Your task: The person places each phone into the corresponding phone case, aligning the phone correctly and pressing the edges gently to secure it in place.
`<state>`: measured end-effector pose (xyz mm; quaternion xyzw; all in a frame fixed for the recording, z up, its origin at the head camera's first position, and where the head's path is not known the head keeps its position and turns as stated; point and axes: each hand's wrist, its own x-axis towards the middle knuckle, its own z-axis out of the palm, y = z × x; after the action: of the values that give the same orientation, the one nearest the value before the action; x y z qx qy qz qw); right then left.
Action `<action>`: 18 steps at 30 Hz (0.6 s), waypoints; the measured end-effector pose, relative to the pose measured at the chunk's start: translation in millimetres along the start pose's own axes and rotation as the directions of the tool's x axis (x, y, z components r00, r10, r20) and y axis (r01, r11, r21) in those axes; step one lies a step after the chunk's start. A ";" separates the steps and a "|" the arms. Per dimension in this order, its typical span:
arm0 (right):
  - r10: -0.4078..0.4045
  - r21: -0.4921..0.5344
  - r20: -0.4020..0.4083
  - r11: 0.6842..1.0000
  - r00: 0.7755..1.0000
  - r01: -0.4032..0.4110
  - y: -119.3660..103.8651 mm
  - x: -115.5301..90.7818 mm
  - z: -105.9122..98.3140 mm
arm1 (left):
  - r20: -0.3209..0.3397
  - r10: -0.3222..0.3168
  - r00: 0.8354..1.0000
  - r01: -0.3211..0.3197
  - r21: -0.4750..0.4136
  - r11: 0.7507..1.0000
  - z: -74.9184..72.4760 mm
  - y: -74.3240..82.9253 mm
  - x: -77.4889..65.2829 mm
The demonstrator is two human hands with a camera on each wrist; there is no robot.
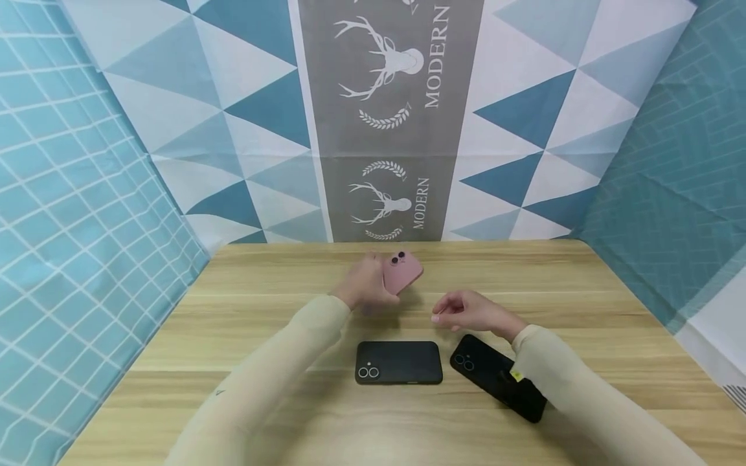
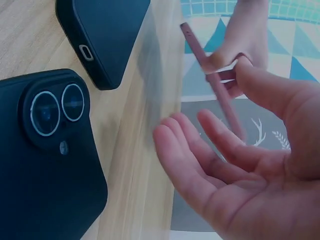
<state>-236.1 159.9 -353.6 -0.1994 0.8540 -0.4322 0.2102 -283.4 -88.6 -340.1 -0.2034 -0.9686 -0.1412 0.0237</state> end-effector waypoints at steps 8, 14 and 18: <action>0.009 0.011 0.072 1.000 0.997 -0.010 -2.6 -1.8 4.4 | 0.139 0.003 0.990 -0.014 0.080 0.997 19.5 -8.3 2.8; 0.004 0.025 0.096 1.000 0.995 -0.007 -4.9 -1.0 7.1 | 0.184 -0.009 0.983 -0.012 0.115 0.993 28.9 -14.1 -4.3; 0.004 0.043 0.105 0.999 0.994 -0.008 -4.4 -2.0 8.3 | 0.208 -0.031 0.978 0.001 0.141 0.990 33.9 -16.7 -8.1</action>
<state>-229.3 153.1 -354.2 -0.2147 0.8327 -0.4390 0.2603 -282.2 -96.8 -377.9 -0.2070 -0.9748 -0.0506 -0.0656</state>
